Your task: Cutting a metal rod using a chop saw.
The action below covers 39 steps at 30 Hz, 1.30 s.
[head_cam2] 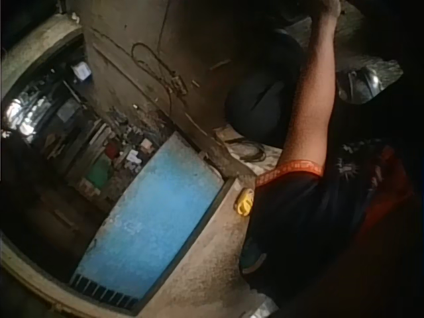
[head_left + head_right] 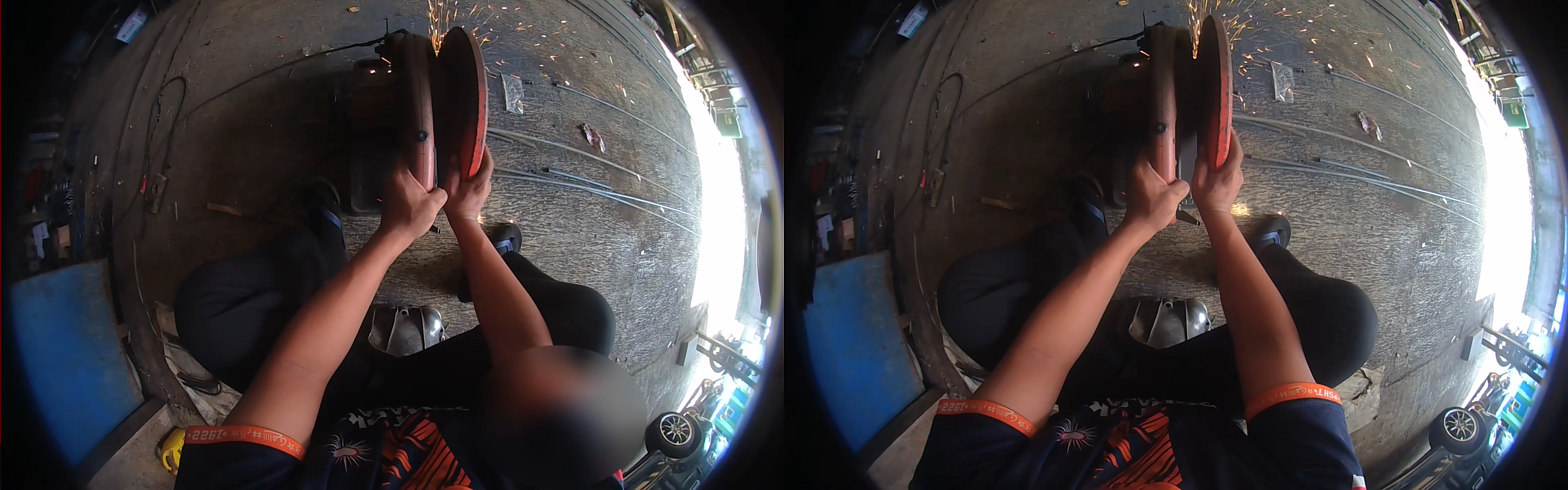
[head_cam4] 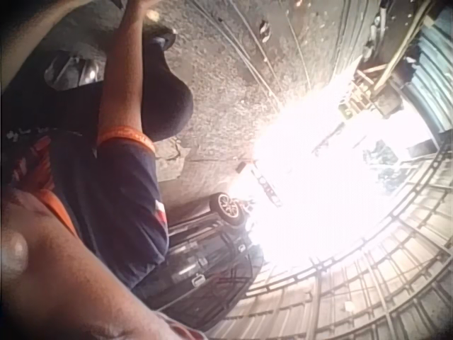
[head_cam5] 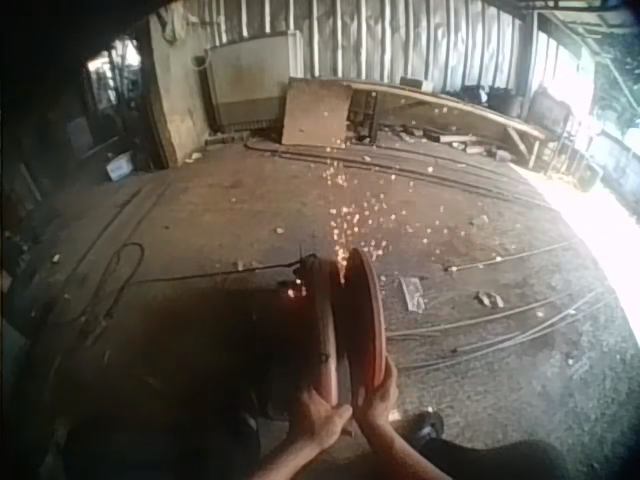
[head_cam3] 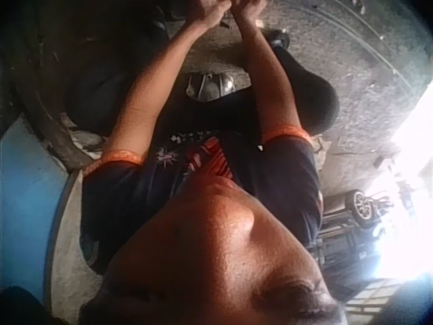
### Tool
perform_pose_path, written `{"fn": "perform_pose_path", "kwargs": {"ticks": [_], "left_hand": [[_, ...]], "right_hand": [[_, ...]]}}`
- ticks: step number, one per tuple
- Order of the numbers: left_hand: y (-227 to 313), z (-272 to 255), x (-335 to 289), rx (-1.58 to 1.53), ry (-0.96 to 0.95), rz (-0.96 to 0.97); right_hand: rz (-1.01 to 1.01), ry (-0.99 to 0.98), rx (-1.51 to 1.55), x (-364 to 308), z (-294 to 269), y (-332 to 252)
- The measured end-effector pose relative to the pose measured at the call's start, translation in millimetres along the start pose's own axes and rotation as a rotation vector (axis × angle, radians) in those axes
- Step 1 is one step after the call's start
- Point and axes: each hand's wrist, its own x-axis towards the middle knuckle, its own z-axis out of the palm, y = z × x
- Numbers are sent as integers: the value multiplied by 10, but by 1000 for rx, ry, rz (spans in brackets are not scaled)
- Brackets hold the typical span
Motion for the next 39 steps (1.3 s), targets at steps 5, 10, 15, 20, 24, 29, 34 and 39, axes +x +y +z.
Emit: {"fn": "perform_pose_path", "kwargs": {"ticks": [5, 10, 15, 20, 24, 29, 34, 39], "left_hand": [[29, -19, 1, 2, -52, -80], [-64, 7, 7, 37, -8, 3], [-70, 11, 7, 24, -2, 17], [-6, 12, -2, 17, -16, -2], [-11, 11, -5, -4, 14, 17], [-87, 32, -4, 8, 29, 52], [-111, 40, 8, 1, 40, 72], [-65, 25, -2, 12, 21, 50]], "right_hand": [[-10, 2, 18, -4, -1, 20], [-15, 4, -2, 2, -12, -14], [7, -7, 2, -1, -13, -5], [-11, 1, -6, 1, -15, 21], [-4, 0, -4, -5, 4, 20], [-15, 1, -7, -6, -14, 5], [17, -16, 11, -6, -15, -12], [9, -13, -33, -1, -15, 4]]}}
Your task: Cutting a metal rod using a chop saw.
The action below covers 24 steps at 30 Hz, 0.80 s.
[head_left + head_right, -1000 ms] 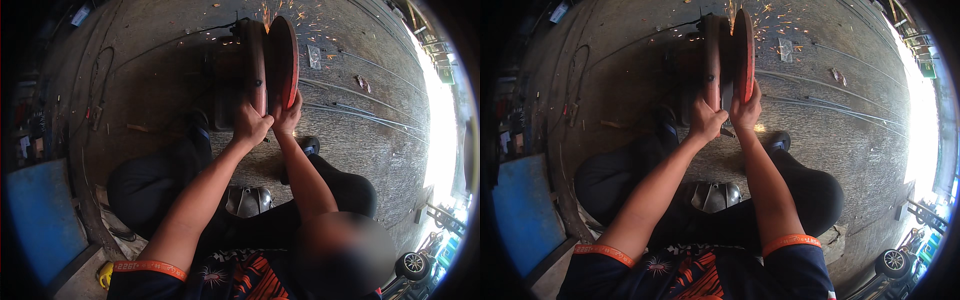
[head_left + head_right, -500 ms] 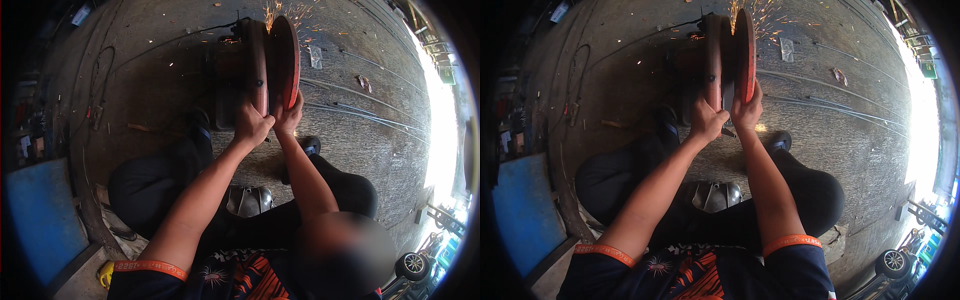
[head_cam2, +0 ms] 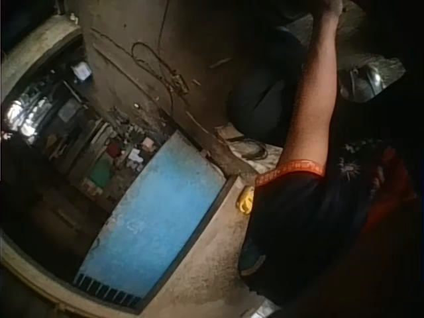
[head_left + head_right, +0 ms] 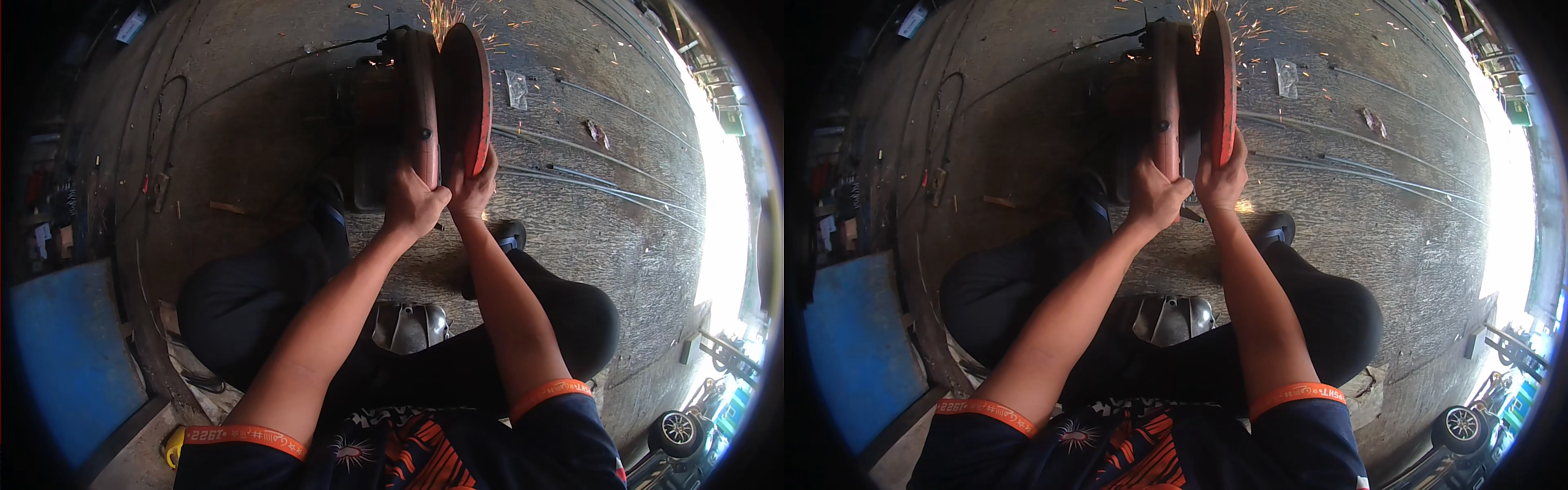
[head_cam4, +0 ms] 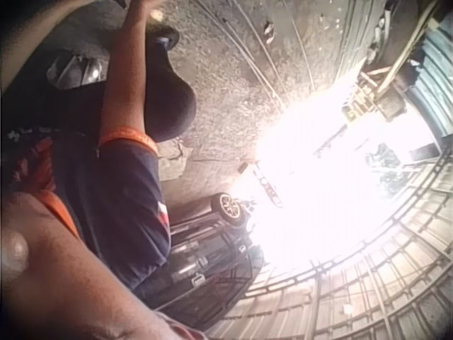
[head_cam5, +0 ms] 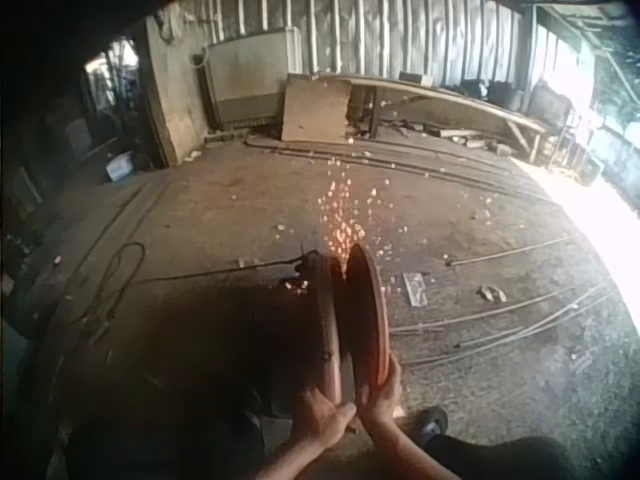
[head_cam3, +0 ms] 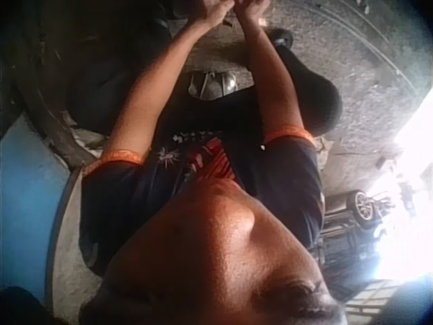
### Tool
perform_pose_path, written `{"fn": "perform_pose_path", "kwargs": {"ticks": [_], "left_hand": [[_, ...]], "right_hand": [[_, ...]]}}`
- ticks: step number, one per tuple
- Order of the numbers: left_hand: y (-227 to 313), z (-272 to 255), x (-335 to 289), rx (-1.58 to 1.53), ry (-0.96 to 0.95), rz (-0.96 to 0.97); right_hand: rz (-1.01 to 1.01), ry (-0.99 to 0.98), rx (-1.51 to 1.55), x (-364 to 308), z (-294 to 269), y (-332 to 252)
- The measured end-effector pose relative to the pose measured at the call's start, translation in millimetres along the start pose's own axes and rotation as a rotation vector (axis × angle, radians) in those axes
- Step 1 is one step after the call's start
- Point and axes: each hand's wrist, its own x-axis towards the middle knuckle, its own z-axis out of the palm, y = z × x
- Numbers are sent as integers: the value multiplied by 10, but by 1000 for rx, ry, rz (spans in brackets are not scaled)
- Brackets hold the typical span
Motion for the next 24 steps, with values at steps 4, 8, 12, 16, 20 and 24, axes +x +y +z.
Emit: {"fn": "perform_pose_path", "kwargs": {"ticks": [4, 8, 12, 16, 20, 24], "left_hand": [[-52, -2, 0, 20, -2, -10], [-71, 22, 0, -6, 13, 22], [-45, 14, 3, -2, 6, 24], [-43, 10, 6, -13, 4, 22], [13, 2, 12, -13, -16, 33], [-62, 17, 5, -25, 28, 52]], "right_hand": [[-1, -1, 11, -11, 11, -8], [-31, 18, 24, -2, 6, -1], [-19, 23, 20, -6, 17, 17], [-7, 14, 26, -11, 18, 15], [-21, 20, 8, -9, 10, 33], [-9, 6, 12, -14, 9, -7]]}}
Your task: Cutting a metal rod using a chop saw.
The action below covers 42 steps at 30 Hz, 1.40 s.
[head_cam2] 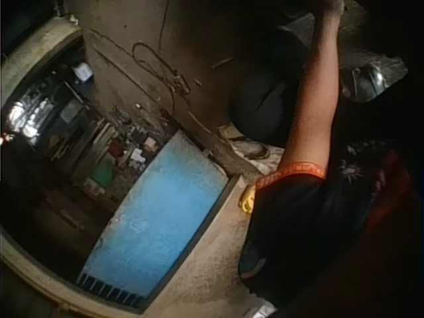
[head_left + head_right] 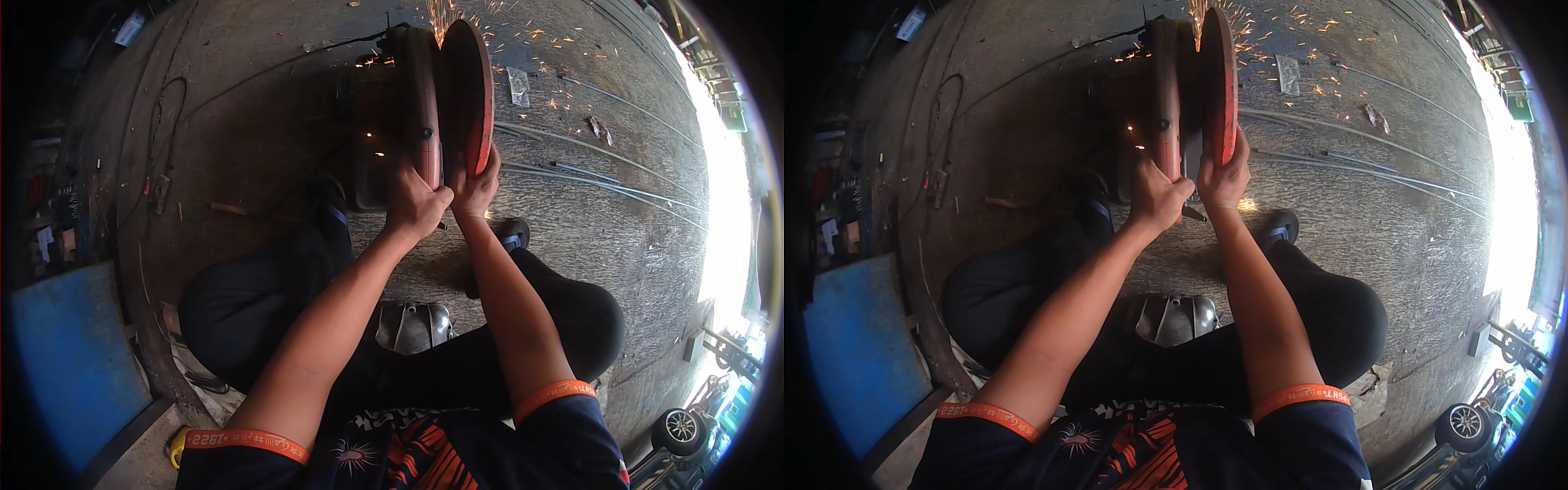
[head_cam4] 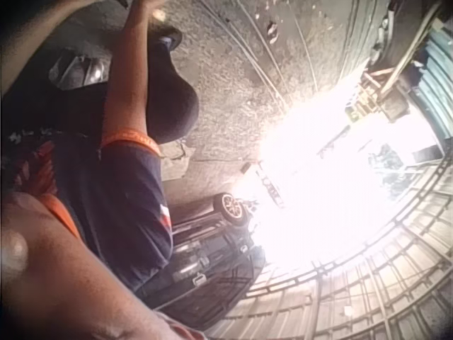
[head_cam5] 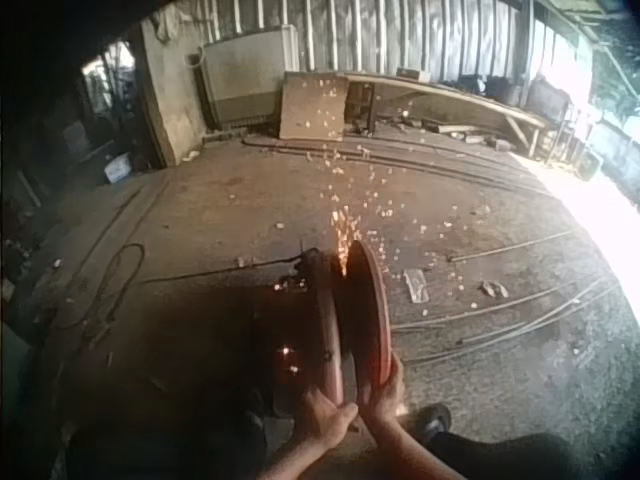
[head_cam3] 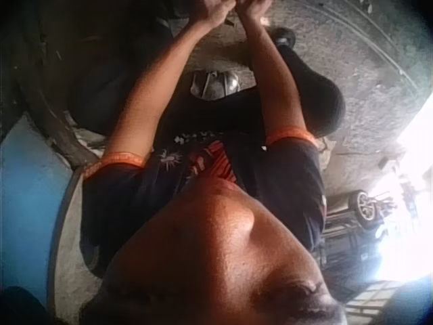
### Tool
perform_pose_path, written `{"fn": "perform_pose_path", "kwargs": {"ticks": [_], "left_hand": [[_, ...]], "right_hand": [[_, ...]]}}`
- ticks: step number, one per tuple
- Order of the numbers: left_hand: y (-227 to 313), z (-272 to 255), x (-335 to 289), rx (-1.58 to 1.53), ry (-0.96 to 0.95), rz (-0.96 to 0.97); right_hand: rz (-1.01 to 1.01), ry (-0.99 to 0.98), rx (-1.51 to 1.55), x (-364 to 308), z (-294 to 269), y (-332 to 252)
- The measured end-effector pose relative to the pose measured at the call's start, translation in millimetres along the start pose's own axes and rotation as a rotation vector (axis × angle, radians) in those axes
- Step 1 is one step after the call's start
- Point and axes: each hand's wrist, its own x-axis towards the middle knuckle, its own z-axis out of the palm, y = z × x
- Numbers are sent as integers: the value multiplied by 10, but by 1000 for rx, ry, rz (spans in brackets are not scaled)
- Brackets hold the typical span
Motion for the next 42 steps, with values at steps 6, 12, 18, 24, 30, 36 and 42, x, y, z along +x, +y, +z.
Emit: {"fn": "perform_pose_path", "kwargs": {"ticks": [6, 12, 18, 24, 30, 36, 42], "left_hand": [[-20, 1, -15, 14, -40, -55], [25, 8, -20, -19, -31, -66], [12, -6, -14, -4, -27, -56], [26, -9, -5, -7, -37, -48], [15, -2, -11, 1, -37, -47], [28, -2, -8, -8, -37, -28], [42, -22, -15, 37, -53, -41]], "right_hand": [[-10, 10, -6, -3, -2, 7], [-4, 16, -22, -1, -17, -8], [-5, 22, 3, -10, 10, -1], [26, 11, -12, -14, 2, -9], [31, 12, -4, -10, 33, 73], [3, 13, 1, -7, 46, 115], [26, 12, 16, -17, 19, 51]]}}
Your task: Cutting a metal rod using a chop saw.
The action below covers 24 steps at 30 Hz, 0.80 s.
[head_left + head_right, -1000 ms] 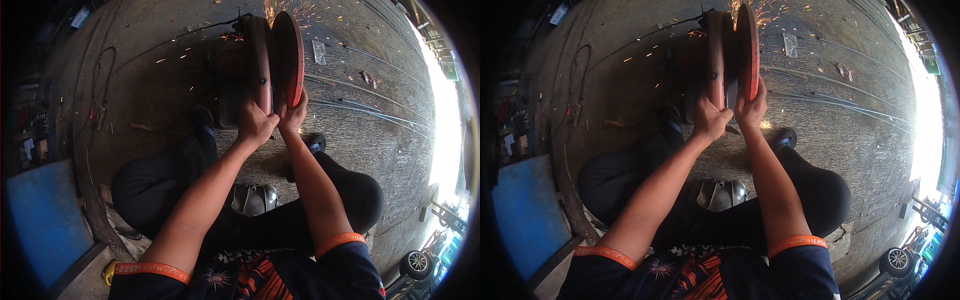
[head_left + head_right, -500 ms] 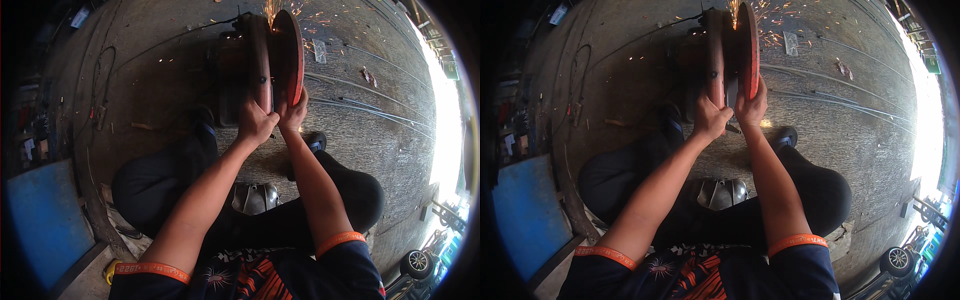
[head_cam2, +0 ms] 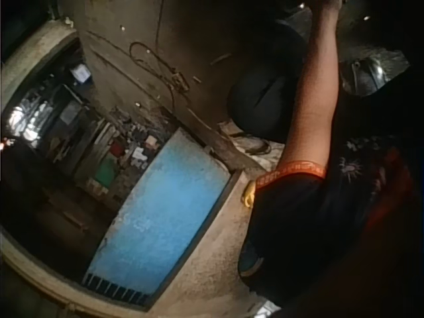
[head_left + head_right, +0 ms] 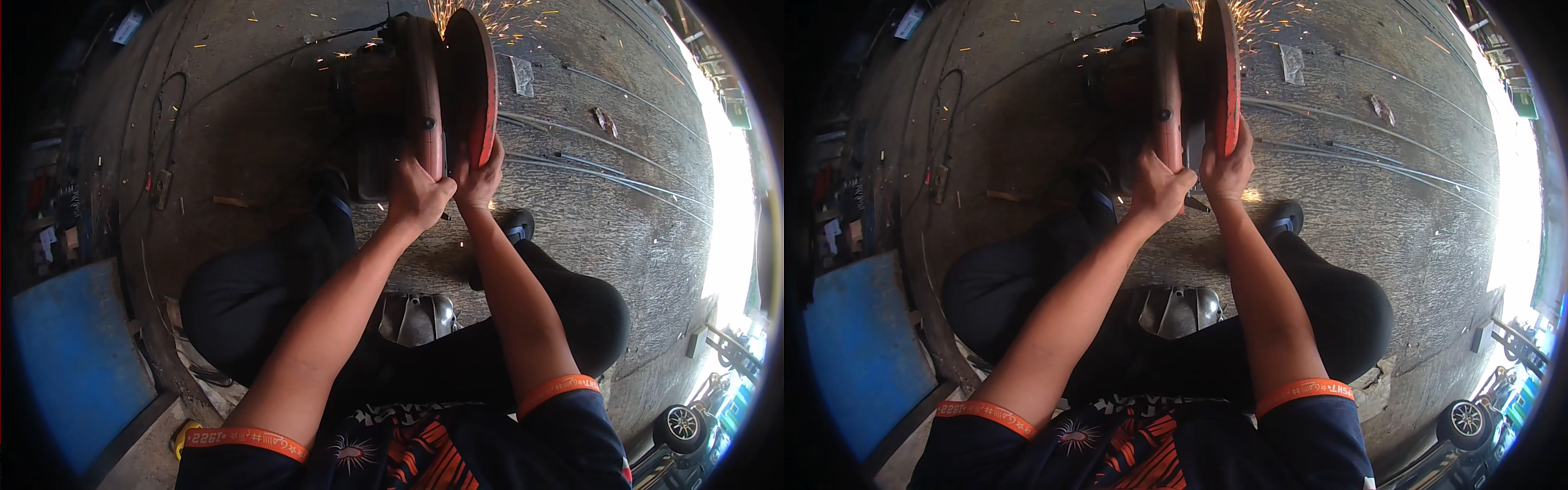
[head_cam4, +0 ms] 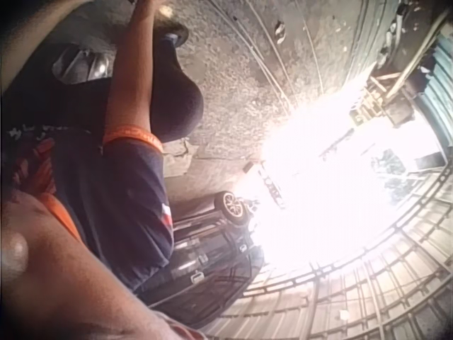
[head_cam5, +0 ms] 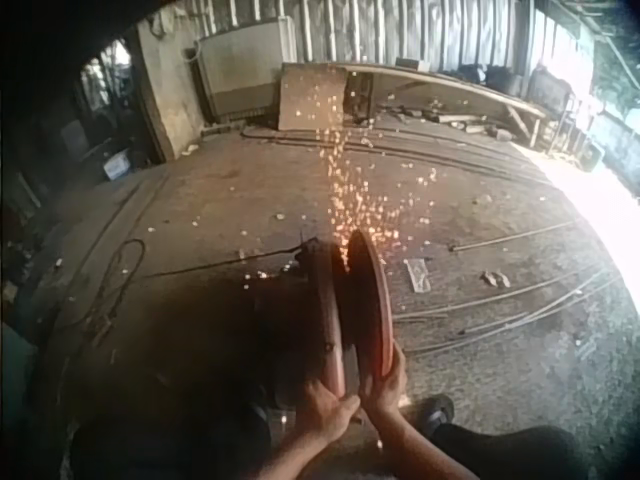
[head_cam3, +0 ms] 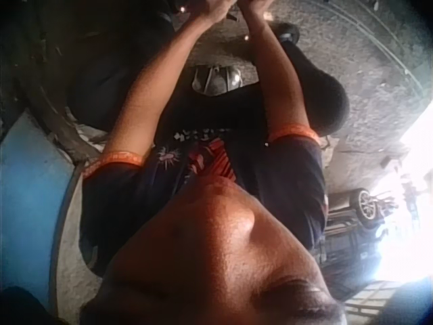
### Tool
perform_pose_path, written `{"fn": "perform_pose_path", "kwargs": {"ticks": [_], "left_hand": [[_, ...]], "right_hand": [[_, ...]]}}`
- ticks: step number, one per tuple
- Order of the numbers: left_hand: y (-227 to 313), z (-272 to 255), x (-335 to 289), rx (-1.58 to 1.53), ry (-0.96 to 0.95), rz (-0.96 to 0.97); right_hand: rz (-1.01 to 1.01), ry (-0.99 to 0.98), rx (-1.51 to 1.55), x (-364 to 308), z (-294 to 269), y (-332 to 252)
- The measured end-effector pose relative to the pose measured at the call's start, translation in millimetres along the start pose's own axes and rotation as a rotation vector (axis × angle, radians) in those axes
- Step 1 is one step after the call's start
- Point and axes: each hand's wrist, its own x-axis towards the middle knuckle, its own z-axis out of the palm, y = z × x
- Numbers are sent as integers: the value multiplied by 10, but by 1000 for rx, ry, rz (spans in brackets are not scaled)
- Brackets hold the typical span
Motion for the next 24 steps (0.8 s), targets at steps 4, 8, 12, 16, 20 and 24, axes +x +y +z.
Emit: {"fn": "perform_pose_path", "kwargs": {"ticks": [4, 8, 12, 16, 20, 24], "left_hand": [[-15, 5, 0, -30, 0, 15], [-20, 17, -5, -20, 22, 31], [-38, 23, 11, -55, 15, 55], [-73, 33, 19, -23, 50, 107], [-58, 9, 0, 56, -6, 65], [10, 1, 16, -22, 5, 54]], "right_hand": [[-24, 2, -13, 2, 0, -7], [-48, 10, -15, 1, -1, -2], [-35, 5, -16, -5, -5, 6], [-12, -10, -36, -9, -8, -7], [37, -33, -27, -14, -10, -22], [2, -16, -27, -13, -3, 4]]}}
